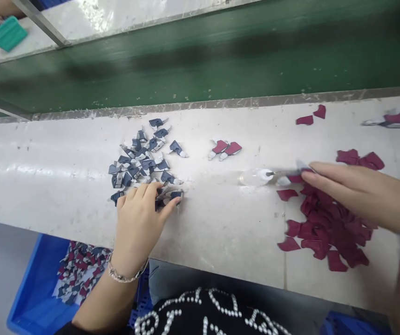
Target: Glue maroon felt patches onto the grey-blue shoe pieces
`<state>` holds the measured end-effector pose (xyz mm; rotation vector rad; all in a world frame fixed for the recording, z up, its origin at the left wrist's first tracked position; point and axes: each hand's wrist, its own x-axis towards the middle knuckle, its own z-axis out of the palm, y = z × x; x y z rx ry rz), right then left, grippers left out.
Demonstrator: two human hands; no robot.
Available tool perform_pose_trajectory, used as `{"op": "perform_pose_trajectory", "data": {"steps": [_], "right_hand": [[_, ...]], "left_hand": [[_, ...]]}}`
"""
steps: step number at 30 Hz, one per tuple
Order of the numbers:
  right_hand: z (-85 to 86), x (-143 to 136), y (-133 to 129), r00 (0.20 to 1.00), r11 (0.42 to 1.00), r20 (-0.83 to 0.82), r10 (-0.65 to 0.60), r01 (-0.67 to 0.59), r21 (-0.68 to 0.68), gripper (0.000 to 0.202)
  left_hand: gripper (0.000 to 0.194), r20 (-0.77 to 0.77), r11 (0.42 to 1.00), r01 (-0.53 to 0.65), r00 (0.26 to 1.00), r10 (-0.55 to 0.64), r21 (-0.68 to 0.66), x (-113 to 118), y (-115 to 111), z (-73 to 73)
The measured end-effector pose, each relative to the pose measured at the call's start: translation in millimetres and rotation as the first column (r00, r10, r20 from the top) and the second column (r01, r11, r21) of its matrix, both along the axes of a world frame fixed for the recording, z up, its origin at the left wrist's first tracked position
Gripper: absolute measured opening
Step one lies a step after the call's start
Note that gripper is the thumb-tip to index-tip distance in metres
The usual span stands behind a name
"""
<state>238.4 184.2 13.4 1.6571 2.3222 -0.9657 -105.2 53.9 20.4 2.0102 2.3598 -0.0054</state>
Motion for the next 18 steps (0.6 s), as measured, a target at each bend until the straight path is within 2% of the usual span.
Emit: {"op": "perform_pose_trajectory", "data": {"steps": [3,6,8,11,13,16,18], "right_hand": [[-7.5,-21,44,0.999,0.999,0.033,0.013,-0.012,-0.049,0.064],[-6.6,-35,59,0.998,0.998,0.067,0.017,-0.013,-0.054,0.067],[-2.5,-34,51,0.999,0.998,0.037,0.022,-0.02,-0.055,0.071],[-2.6,-31,25,0.983,0.99,-0.152,0.102,-0.115,-0.077,0.079],[-9.5,-39,12,0.941,0.98,-0.304,0.148,-0.181,-0.083,0.067],[-18.3,-53,5,0.892,0.981,-0.436,0.12,-0.174,-0.085,0.044],[-14.5,-54,1,0.879,0.986,-0.471,0.074,-0.137,-0.1,0.037]], "left_hand": [[0.049,-0.094,0.999,0.024,0.995,-0.027,-0.031,0,-5,-9.4],[0.035,-0.052,0.996,0.092,0.994,-0.093,-0.015,9,-8,-16.8],[0.025,0.017,0.985,0.173,0.985,-0.172,-0.01,14,-8,-19.9],[0.025,0.158,0.94,0.34,0.929,-0.335,-0.008,23,-6,-25.4],[0.031,0.286,0.898,0.44,0.861,-0.42,-0.006,33,1,-30.2],[0.04,0.464,0.876,0.481,0.776,-0.426,0.0,50,17,-35.5],[0.045,0.588,0.887,0.462,0.713,-0.383,0.017,59,28,-36.3]]}}
